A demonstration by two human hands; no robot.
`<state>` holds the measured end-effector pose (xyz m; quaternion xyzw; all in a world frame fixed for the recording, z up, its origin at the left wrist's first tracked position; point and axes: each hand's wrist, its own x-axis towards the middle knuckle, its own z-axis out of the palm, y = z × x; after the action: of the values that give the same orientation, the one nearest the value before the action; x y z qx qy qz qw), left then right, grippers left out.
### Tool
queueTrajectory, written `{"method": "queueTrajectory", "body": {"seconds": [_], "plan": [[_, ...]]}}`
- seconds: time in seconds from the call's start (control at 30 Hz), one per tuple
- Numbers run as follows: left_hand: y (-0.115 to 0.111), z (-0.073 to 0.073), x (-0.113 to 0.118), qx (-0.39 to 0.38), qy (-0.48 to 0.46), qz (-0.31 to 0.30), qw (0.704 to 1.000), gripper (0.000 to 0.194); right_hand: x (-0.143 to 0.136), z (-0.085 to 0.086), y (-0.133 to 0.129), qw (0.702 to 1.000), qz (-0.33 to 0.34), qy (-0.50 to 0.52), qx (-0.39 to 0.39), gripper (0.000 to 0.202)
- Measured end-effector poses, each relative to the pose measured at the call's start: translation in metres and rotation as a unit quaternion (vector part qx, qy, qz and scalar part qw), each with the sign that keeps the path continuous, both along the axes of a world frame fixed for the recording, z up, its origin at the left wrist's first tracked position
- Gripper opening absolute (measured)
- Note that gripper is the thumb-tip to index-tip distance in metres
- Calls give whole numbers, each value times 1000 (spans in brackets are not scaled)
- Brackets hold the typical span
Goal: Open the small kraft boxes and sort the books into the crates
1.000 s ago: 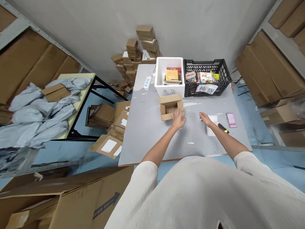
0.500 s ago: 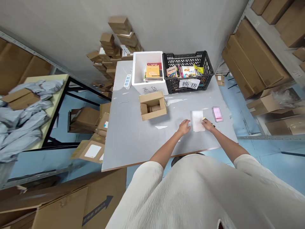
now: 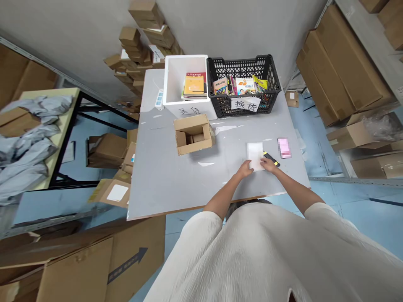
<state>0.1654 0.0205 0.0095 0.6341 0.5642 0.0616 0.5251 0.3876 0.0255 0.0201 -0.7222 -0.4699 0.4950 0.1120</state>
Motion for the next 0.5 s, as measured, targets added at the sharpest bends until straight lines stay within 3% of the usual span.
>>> {"method": "queueTrajectory", "body": {"seconds": [0.17, 0.37, 0.5], "plan": [[-8, -4, -5, -5, -1, 20, 1000, 78, -13, 4, 1, 998, -20, 53, 1, 39], [-17, -4, -26, -16, 5, 38, 999, 79, -38, 7, 6, 996, -44, 63, 35, 23], [-19, -4, -41, -31, 3, 66, 997, 79, -59, 6, 8, 995, -74, 40, 51, 31]]}}
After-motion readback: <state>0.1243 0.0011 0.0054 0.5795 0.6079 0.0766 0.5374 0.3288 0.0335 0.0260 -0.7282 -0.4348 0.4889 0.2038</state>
